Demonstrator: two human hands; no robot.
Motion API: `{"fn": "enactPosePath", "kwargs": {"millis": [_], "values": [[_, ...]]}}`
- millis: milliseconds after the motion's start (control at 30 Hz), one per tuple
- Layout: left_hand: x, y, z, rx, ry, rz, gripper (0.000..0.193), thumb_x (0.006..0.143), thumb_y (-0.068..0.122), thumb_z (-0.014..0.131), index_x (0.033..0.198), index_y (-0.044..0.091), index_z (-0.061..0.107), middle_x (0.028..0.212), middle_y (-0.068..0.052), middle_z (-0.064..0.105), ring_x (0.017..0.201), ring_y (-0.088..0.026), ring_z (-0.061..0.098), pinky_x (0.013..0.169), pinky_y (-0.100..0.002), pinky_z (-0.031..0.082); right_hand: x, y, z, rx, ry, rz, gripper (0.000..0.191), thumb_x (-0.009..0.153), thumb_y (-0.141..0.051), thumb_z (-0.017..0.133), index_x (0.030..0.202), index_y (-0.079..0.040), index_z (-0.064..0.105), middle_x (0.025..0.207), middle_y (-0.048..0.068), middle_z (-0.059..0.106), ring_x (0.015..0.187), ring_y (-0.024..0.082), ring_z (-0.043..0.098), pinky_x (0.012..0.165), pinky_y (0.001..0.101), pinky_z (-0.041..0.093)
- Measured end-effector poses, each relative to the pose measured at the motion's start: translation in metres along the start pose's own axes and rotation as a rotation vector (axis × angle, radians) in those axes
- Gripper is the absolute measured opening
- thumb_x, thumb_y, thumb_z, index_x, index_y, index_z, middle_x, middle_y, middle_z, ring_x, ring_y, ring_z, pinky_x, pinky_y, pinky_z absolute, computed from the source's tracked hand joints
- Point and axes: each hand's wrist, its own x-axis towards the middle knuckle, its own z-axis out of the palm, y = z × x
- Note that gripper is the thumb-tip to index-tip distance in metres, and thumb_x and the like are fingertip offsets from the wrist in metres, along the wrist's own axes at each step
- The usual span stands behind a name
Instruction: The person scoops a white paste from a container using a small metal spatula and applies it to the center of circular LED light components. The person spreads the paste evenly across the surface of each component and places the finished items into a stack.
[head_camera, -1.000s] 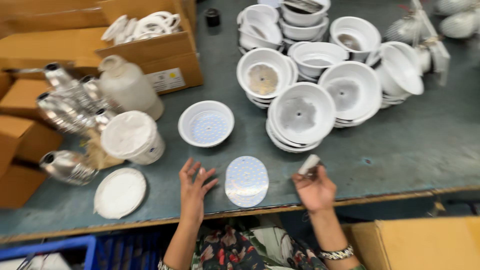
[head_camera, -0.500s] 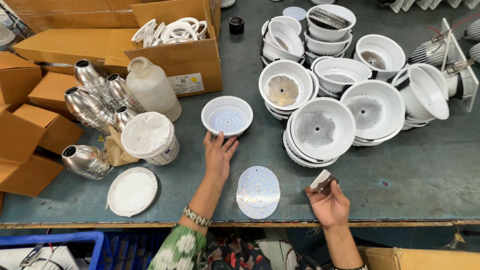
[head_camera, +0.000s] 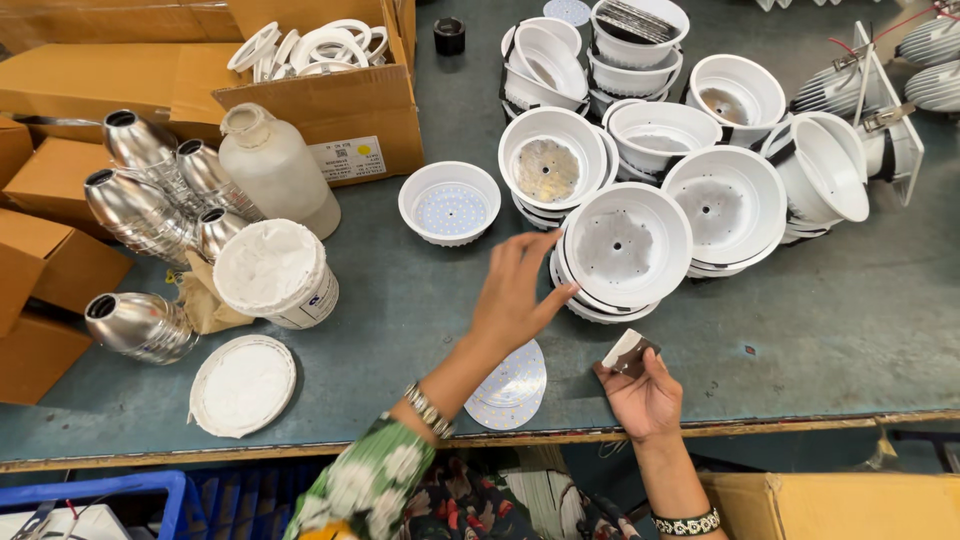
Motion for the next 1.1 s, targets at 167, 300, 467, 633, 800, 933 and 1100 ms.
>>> {"fn": "enactPosePath", "kwargs": {"millis": [167, 300, 467, 633, 800, 933, 1100], "values": [[0.075, -0.002, 0.038, 0.144, -0.349, -0.313, 0.058, 0.090, 0.044, 0.073, 0.129, 0.004, 0.054, 0.097, -0.015, 0.073, 0.087, -0.034, 0.073, 0.072, -0.046, 0.058, 0.001, -0.002, -0.002, 0.001, 0.001, 0.008, 0.018, 0.105, -0.014, 0.061, 0.116, -0.006, 0.071, 0.120, 0.011, 0.075, 0.111, 0.028, 0.069, 0.101, 0.0534, 0.045], [0.099, -0.016, 0.060, 0.357, -0.345, -0.257, 0.042, 0.085, 0.035, 0.076, 0.109, 0.007, 0.056, 0.082, -0.015, 0.075, 0.076, -0.035, 0.075, 0.064, -0.046, 0.059, 0.004, -0.003, -0.004, -0.034, 0.018, 0.005, 0.016, 0.101, -0.015, 0.062, 0.113, -0.008, 0.071, 0.120, 0.009, 0.075, 0.112, 0.027, 0.069, 0.101, 0.0547, 0.046], [0.108, -0.024, 0.083, 0.438, -0.425, -0.304, 0.046, 0.087, 0.032, 0.074, 0.116, 0.002, 0.056, 0.087, -0.015, 0.077, 0.082, -0.031, 0.077, 0.069, -0.043, 0.061, 0.007, -0.003, -0.004, -0.045, 0.019, 0.006, 0.015, 0.101, -0.016, 0.063, 0.112, -0.010, 0.072, 0.121, 0.008, 0.075, 0.112, 0.026, 0.068, 0.098, 0.0502, 0.046], [0.124, -0.022, 0.079, 0.437, -0.462, -0.250, 0.023, 0.084, 0.024, 0.069, 0.102, 0.010, 0.074, 0.096, -0.012, 0.076, 0.090, -0.030, 0.074, 0.075, -0.045, 0.060, 0.008, -0.003, 0.002, -0.016, 0.018, -0.001, 0.016, 0.101, -0.017, 0.065, 0.113, -0.009, 0.073, 0.120, 0.008, 0.075, 0.110, 0.025, 0.068, 0.095, 0.0479, 0.046], [0.130, -0.032, 0.044, 0.170, -0.466, -0.303, 0.028, 0.088, 0.028, 0.065, 0.098, 0.004, 0.076, 0.094, -0.018, 0.076, 0.084, -0.032, 0.073, 0.074, -0.045, 0.057, 0.008, -0.003, 0.007, 0.004, 0.012, 0.011, 0.018, 0.102, -0.018, 0.064, 0.114, -0.009, 0.073, 0.119, 0.007, 0.075, 0.108, 0.025, 0.068, 0.094, 0.0465, 0.046], [0.086, -0.059, -0.011, -0.576, -0.311, -0.734, 0.033, 0.095, 0.023, 0.057, 0.108, -0.003, 0.070, 0.085, -0.018, 0.077, 0.065, -0.027, 0.077, 0.052, -0.035, 0.062, 0.007, -0.003, 0.006, 0.021, -0.013, 0.014, 0.016, 0.103, -0.016, 0.064, 0.115, -0.009, 0.073, 0.120, 0.007, 0.076, 0.111, 0.025, 0.068, 0.094, 0.0474, 0.046], [-0.040, -0.087, -0.090, -0.837, -0.015, -0.948, 0.036, 0.093, 0.023, 0.059, 0.113, -0.005, 0.069, 0.085, -0.012, 0.077, 0.065, -0.023, 0.078, 0.053, -0.034, 0.065, 0.006, -0.004, 0.001, -0.033, -0.003, 0.002, 0.018, 0.104, -0.019, 0.064, 0.116, -0.009, 0.073, 0.120, 0.008, 0.076, 0.110, 0.025, 0.068, 0.095, 0.0479, 0.045]]}}
